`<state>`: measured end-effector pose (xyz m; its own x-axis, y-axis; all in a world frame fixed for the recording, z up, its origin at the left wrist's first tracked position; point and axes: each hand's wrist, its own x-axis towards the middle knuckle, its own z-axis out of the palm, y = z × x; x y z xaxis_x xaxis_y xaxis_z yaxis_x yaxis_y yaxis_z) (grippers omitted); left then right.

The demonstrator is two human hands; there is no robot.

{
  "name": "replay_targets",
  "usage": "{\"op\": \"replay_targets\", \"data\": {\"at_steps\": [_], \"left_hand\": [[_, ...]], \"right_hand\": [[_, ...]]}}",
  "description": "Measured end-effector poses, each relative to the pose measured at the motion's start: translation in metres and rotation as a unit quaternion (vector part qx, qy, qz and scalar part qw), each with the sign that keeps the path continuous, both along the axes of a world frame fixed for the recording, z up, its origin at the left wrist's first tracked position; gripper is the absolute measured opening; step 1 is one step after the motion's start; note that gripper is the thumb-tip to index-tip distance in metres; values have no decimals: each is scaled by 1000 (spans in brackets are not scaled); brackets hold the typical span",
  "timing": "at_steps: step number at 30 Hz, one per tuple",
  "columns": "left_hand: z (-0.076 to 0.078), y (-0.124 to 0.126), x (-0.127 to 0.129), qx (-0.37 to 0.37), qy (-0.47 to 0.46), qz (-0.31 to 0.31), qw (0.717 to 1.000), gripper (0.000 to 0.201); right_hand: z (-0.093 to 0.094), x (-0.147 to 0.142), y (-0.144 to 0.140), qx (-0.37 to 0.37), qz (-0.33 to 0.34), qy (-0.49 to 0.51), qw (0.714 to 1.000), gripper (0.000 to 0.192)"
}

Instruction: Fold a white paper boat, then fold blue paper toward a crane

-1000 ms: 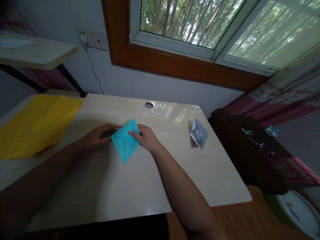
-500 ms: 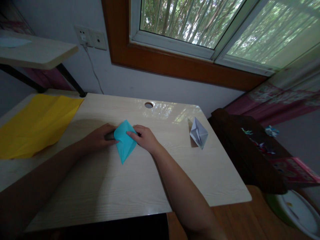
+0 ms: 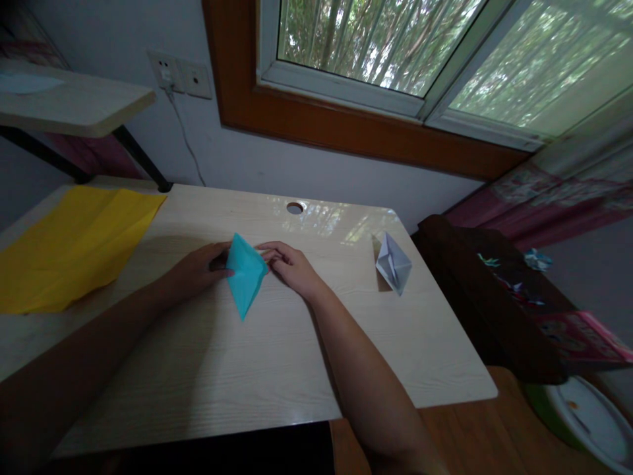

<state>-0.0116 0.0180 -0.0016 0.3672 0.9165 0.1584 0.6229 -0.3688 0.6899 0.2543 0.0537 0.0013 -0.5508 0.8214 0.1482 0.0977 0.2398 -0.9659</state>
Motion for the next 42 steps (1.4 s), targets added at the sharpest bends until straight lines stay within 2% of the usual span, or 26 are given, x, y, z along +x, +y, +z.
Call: {"op": "replay_targets", "data": {"at_steps": [4, 8, 17, 25, 28, 42], "left_hand": [[2, -1, 1, -5, -9, 7, 1000, 59], [2, -1, 1, -7, -7, 8, 1000, 57], [0, 0, 2, -7, 7, 9, 1000, 59], [-1, -1, 3, 11, 17, 7, 1000, 59], [-2, -1, 3, 19, 16, 3, 1000, 58], [-2, -1, 3, 21, 1, 11, 1000, 42]], "right_hand": [[3, 3, 0, 16, 38, -35, 999, 44], [7, 3, -2, 31, 55, -50, 997, 41], [0, -2, -1, 67, 38, -100, 992, 28], [-2, -11, -2, 208, 25, -159, 965, 23], [-3, -13, -3, 235, 11, -165, 958, 24], [-9, -13, -1, 221, -29, -151, 963, 16]]}}
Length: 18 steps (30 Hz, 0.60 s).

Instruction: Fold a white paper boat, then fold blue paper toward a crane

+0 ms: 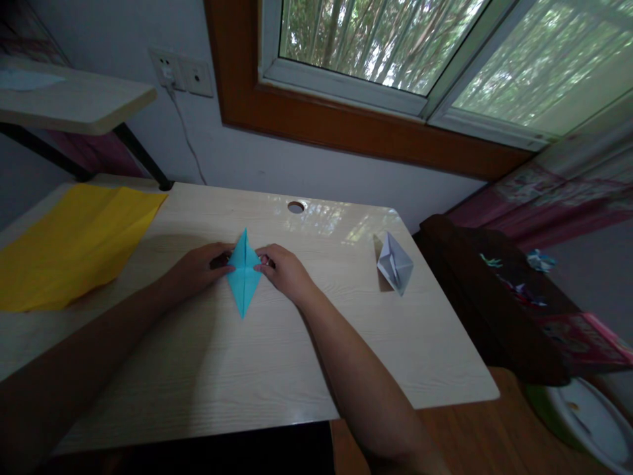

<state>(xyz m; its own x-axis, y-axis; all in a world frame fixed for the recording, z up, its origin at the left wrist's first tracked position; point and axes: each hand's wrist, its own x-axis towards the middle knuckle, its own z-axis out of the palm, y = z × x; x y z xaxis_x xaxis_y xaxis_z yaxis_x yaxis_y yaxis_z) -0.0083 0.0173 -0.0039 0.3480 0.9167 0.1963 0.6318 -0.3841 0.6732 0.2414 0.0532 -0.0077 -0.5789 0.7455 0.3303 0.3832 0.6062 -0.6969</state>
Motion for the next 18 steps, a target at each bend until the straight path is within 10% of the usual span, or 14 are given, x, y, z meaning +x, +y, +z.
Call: {"op": "replay_targets", "data": {"at_steps": [18], "left_hand": [[2, -1, -3, 8, 15, -31, 999, 35]], "right_hand": [[6, -1, -4, 15, 34, 21, 999, 23]]}}
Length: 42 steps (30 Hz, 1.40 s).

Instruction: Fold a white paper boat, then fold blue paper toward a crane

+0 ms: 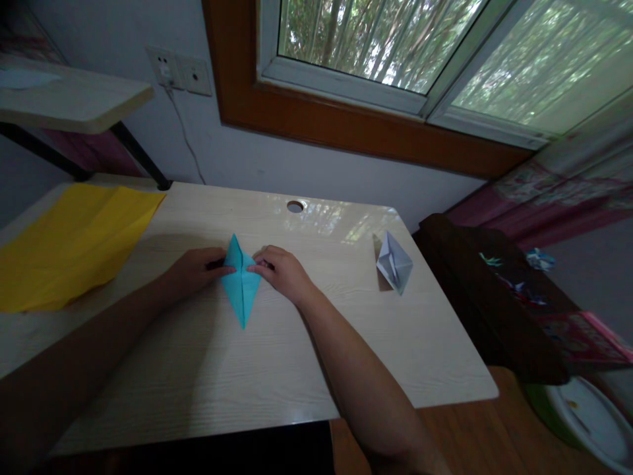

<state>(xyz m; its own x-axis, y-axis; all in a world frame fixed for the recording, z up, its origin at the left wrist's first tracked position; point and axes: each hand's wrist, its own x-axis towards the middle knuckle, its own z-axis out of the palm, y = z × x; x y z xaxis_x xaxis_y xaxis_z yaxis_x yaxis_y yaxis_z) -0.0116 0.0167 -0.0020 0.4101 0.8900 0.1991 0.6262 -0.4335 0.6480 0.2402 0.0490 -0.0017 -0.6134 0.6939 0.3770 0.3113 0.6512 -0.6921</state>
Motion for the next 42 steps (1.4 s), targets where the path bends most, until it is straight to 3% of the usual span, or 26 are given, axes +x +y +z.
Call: {"op": "replay_targets", "data": {"at_steps": [7, 13, 22, 27, 42], "left_hand": [[-3, 0, -2, 7, -20, -50, 999, 28], [0, -4, -1, 42, -30, -49, 997, 22], [8, -8, 2, 75, -78, -54, 993, 19], [16, -15, 6, 100, -105, -68, 987, 38], [16, -17, 7, 122, -153, -42, 980, 15]], "right_hand": [[1, -3, -1, -27, 37, 64, 997, 23], [4, -6, -5, -60, 42, 73, 995, 27], [5, -5, -11, 64, 14, 46, 997, 19], [10, -5, -14, 126, 9, 36, 991, 16], [8, -9, -16, 119, 21, -20, 992, 24]]}}
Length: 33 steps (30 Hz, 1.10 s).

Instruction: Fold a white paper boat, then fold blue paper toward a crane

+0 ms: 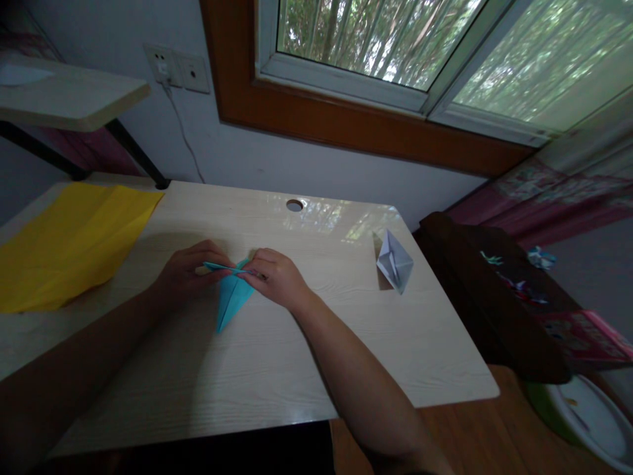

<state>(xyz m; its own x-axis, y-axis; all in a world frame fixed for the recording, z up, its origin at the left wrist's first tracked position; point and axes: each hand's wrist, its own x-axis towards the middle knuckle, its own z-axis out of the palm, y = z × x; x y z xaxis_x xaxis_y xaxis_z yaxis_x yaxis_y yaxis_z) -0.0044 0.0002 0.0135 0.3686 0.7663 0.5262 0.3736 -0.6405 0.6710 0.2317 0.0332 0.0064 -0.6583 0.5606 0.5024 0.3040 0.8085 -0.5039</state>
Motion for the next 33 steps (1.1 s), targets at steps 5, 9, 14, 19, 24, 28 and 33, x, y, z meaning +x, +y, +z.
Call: {"op": "replay_targets", "data": {"at_steps": [5, 9, 14, 19, 24, 28, 33], "left_hand": [[-2, 3, -3, -27, -22, 23, 999, 20], [-3, 4, -5, -32, -23, 54, 998, 25], [-2, 3, -3, -34, 6, 70, 997, 24], [-1, 2, 0, -86, 22, 89, 992, 21], [-1, 4, 1, -176, -51, 147, 972, 30], [-1, 6, 1, -189, -56, 195, 961, 28], [-2, 10, 0, -153, -8, 230, 961, 27]], "right_hand": [[0, 1, 0, -28, -6, 11, 1000, 25], [-1, 1, 1, -47, 19, 12, 999, 25], [-4, 0, 3, -74, 40, -7, 996, 28], [-7, 0, 5, -81, 55, -27, 995, 29], [-6, -1, 7, -90, 29, -18, 995, 21], [-5, -1, 7, -92, -31, 6, 995, 12], [-7, 1, 6, -82, -29, 8, 996, 15]]}}
